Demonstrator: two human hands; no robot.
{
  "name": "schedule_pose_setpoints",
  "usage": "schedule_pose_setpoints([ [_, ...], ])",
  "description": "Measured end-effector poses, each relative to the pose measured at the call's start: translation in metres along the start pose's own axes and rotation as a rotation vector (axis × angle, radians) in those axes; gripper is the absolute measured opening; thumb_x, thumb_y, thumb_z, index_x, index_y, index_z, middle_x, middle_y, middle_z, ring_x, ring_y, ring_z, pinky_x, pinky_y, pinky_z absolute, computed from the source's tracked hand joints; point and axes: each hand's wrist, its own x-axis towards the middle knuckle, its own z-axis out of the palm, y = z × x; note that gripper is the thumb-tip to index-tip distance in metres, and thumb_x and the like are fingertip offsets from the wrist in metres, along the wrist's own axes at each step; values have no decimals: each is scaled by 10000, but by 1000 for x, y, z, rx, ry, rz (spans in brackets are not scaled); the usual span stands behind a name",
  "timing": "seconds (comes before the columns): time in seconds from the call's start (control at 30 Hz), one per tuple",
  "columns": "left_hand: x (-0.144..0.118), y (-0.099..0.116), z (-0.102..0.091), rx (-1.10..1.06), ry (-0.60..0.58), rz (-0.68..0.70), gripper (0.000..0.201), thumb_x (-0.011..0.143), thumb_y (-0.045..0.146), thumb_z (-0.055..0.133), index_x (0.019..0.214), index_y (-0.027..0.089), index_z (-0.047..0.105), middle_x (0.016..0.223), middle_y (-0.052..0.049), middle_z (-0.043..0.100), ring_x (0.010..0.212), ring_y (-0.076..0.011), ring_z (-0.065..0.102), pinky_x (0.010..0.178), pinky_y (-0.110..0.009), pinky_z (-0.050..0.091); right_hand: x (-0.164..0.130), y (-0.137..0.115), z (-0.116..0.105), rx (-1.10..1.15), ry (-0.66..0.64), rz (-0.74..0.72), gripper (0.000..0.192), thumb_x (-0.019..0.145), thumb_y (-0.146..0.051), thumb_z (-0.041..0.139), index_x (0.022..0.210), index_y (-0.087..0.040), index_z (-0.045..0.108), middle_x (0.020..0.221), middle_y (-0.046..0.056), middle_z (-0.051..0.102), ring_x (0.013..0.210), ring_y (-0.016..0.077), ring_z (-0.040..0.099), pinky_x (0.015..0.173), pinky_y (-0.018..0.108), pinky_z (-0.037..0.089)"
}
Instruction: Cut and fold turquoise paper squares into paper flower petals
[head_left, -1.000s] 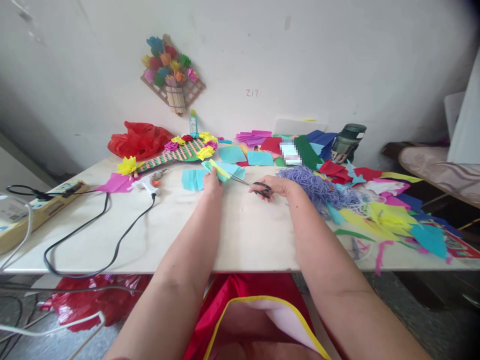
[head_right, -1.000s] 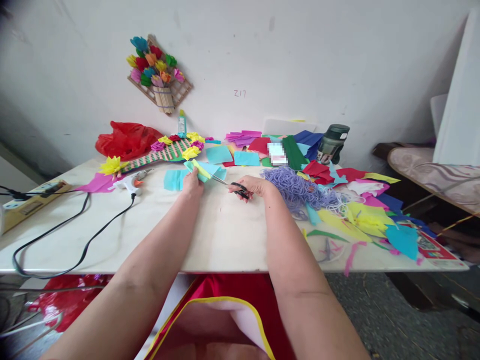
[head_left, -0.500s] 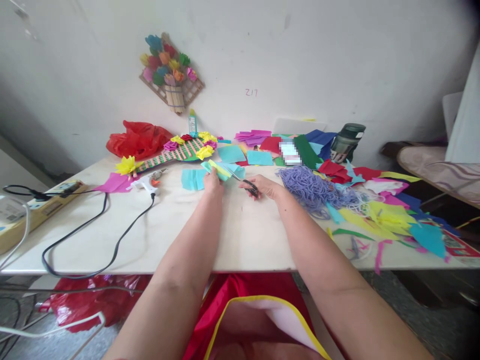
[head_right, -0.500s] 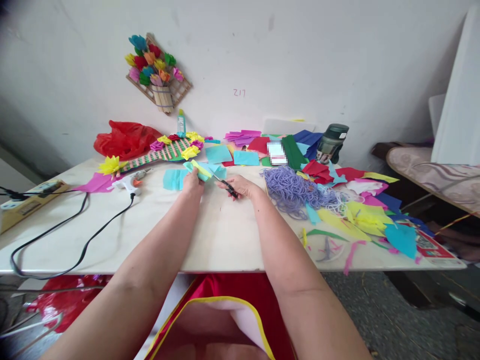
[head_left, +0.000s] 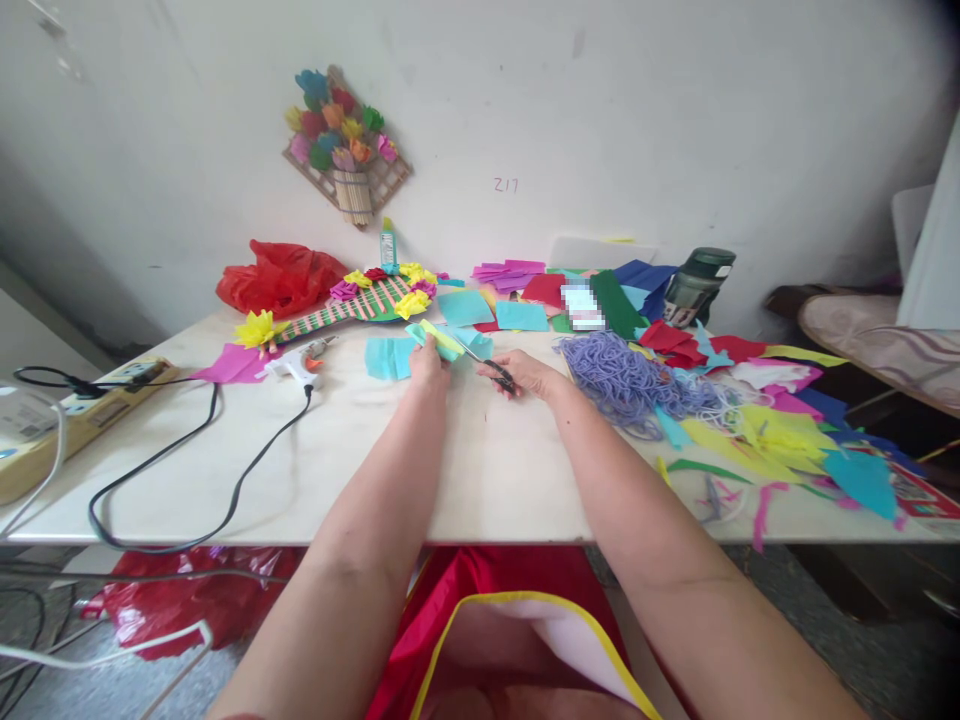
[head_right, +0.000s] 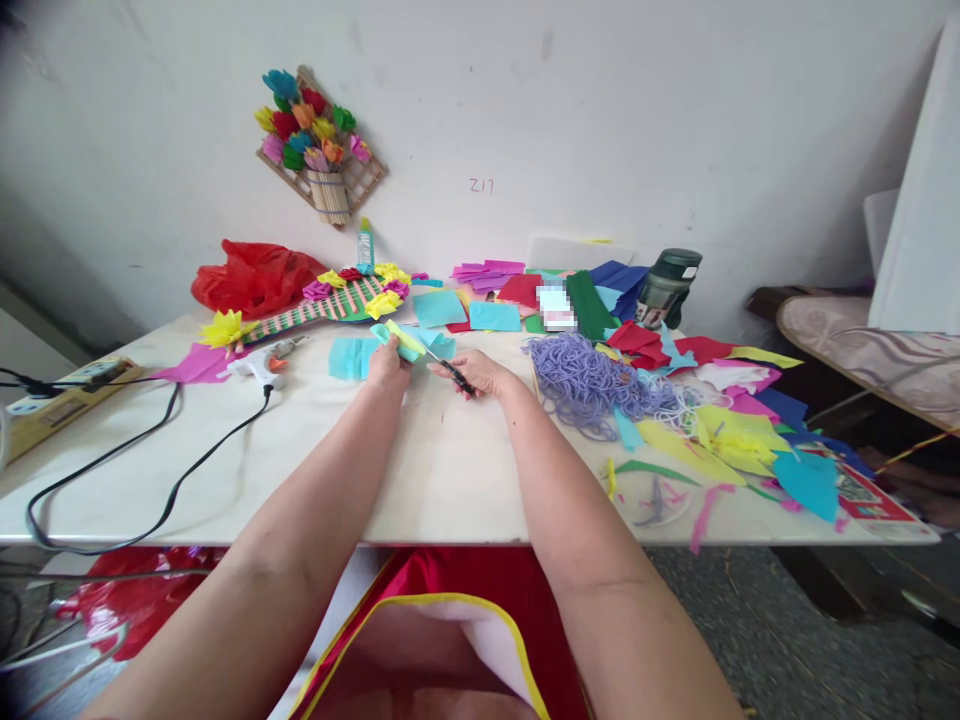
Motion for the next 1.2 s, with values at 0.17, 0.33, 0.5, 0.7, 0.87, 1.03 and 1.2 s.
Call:
schedule_pose_setpoints([
  [0.17, -1, 0, -1, -16, -6, 2, 37, 788, 184, 529, 755, 183, 511, 763, -23, 620, 817, -157, 630, 698, -281, 509, 0, 0, 2, 7, 15, 27, 401, 695, -534, 603, 630, -152, 503, 469, -37, 490, 331, 37, 414, 293, 159, 259],
  [0.33, -1, 0, 0, -18, -4, 0, 56, 807, 175, 501, 751, 176, 501, 739, -13, 599, 765, -128, 623, 678, -250, 502, 3, 4, 1, 20, 19, 23, 398, 686, -535, 613, 664, -149, 518, 483, -42, 491, 332, 36, 423, 291, 157, 250],
  [0.5, -2, 2, 1, -31, 12, -9, 67, 812, 156, 491, 746, 169, 496, 712, -3, 581, 749, -114, 618, 683, -234, 496, 3, 2, 2, 0, 27, 31, 393, 703, -523, 602, 646, -147, 505, 467, -46, 483, 326, 32, 400, 292, 159, 250],
  [0.7, -7, 4, 2, -54, 10, -17, 84, 814, 156, 496, 732, 168, 507, 712, -9, 580, 787, -133, 621, 720, -261, 498, 0, -1, 3, 18, 20, 39, 389, 697, -503, 619, 611, -147, 489, 456, -51, 465, 320, 27, 390, 295, 159, 241],
  [0.87, -4, 3, 1, -63, 10, -20, 77, 803, 158, 519, 728, 170, 508, 727, -14, 587, 816, -138, 621, 730, -260, 500, 0, -1, 3, 30, 25, 50, 366, 704, -475, 627, 616, -148, 487, 452, -55, 460, 314, 24, 374, 296, 164, 232],
  [1.03, -1, 2, 0, -69, 5, -15, 82, 808, 153, 507, 726, 165, 507, 746, -20, 591, 837, -145, 623, 749, -281, 504, 1, 1, 3, 31, 20, 45, 366, 696, -475, 632, 607, -152, 485, 438, -59, 444, 310, 28, 367, 295, 172, 218],
  [1.2, -2, 2, 0, -68, 7, -22, 85, 815, 154, 500, 732, 165, 515, 747, -20, 596, 846, -138, 621, 757, -269, 504, 1, 0, 3, 22, 19, 44, 363, 696, -468, 634, 601, -152, 483, 437, -63, 437, 308, 23, 354, 298, 172, 211],
])
